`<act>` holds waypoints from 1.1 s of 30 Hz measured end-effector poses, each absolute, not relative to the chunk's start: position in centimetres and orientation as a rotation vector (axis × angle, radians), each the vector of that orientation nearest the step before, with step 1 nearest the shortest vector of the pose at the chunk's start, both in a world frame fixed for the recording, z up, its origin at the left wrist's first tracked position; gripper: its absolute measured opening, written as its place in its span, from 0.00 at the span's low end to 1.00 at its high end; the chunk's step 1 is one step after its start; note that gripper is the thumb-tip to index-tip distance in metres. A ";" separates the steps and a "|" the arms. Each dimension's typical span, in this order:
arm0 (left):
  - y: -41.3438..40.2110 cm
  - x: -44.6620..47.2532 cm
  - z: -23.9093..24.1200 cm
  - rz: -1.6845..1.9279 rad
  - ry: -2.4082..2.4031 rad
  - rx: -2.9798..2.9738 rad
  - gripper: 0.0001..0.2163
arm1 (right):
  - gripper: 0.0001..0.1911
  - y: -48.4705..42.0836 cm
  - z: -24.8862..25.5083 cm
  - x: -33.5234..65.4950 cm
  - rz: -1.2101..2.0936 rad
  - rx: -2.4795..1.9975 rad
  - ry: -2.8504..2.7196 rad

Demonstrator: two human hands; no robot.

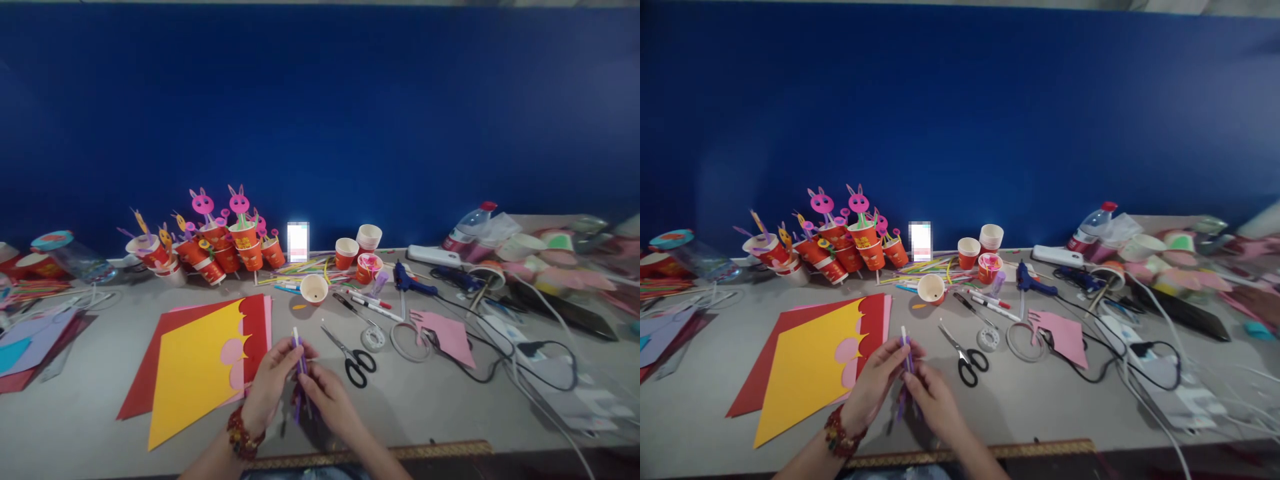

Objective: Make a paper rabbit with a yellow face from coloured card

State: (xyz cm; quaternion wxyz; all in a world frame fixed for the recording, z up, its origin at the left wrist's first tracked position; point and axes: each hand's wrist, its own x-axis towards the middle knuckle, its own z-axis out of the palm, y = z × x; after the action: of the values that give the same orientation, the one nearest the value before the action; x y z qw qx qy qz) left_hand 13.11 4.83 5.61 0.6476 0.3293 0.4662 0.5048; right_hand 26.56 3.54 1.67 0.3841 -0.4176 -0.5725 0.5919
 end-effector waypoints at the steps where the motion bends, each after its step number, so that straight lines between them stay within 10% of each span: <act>1: 5.1 12.6 5.6 1.189 1.082 0.781 0.13 | 0.25 3.7 1.7 26.8 1.479 -1.067 -1.494; 33: 6.1 11.1 4.3 1.014 1.113 1.187 0.07 | 0.26 4.4 0.6 26.0 1.600 -1.022 -1.328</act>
State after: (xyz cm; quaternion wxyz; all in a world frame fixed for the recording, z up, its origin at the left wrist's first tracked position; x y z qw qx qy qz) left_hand 11.08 6.07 4.32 0.5745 0.5068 0.4750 0.4329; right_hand 25.99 4.40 0.57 0.4008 -0.4042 -0.5251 0.6327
